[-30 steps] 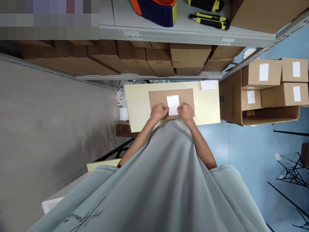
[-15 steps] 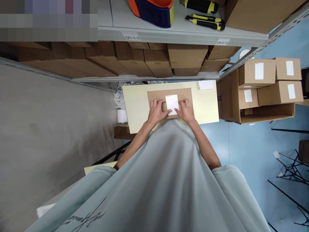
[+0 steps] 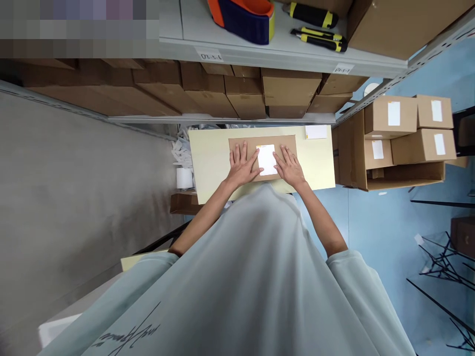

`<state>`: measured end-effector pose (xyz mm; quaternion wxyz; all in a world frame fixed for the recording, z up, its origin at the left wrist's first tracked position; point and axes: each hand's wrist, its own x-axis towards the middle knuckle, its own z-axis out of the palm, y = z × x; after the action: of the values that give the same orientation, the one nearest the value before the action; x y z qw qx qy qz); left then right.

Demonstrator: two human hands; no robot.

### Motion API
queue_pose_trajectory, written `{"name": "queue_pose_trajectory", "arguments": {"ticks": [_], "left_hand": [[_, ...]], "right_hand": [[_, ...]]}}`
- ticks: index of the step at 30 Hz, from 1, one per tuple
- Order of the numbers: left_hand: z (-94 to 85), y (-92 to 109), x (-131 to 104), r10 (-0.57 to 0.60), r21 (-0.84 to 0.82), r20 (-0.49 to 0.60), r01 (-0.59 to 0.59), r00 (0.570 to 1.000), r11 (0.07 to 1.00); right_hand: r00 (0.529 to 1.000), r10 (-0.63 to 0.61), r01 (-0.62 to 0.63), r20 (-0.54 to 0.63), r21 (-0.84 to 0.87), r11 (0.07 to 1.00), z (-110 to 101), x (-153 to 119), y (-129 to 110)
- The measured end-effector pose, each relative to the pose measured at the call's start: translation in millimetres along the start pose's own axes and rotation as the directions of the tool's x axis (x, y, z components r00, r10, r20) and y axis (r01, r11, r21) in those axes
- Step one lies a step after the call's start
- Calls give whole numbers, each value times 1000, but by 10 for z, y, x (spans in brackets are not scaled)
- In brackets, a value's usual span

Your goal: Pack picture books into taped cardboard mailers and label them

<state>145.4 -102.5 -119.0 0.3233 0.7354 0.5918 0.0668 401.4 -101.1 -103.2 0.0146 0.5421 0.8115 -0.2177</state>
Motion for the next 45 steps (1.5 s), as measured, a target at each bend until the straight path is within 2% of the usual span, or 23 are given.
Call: {"name": "queue_pose_trajectory", "arguments": {"ticks": [5,9,12,15,17,20,23,26,28,35,38,41,45], "left_hand": [[104,204,24,-97,-58,-165,89,982,994],[87,322,83,-142,-82,-191,128,971,988],[75,348,113,-136,-68,-191,125,972,990],[87,312,99,-113,-32,-189,109,975,994],[89,234,73,-69,0,-159,70,985,998],[53,41,48,26,42,-49,-24,998,999],[-4,-135,58,96,65,45,-99,994,993],[-14,-188,76,104,71,59,-108,993,992],[21,-158,75,88,61,26,-90,996,994],[208,91,82,4,2,-178,-4,984,1000],[216,168,121,-28,-3,-187,28,982,1000],[167,131,114,2,23,-149,2,989,1000],[75,-70,49,126,68,-65,-122,990,990]], "right_hand": [[984,151,-151,-94,13,988,14,171,-251],[934,305,-304,-188,38,952,32,397,-413],[910,350,-355,-223,16,935,99,460,-478],[932,297,-313,-209,-48,949,211,346,-473],[962,214,-234,-170,-101,967,275,198,-405],[995,49,-63,-89,-164,985,294,-17,-223],[998,-50,41,-36,-209,977,225,-116,-72],[998,-43,28,-54,-251,968,151,-88,-76],[996,-14,-10,-83,-278,961,126,-24,-149],[984,105,-144,-142,-299,943,90,316,-325],[981,124,-163,-149,-289,943,59,430,-308],[986,77,-115,-146,-273,955,56,413,-236],[993,-66,40,-101,-242,970,109,168,-32]]}}
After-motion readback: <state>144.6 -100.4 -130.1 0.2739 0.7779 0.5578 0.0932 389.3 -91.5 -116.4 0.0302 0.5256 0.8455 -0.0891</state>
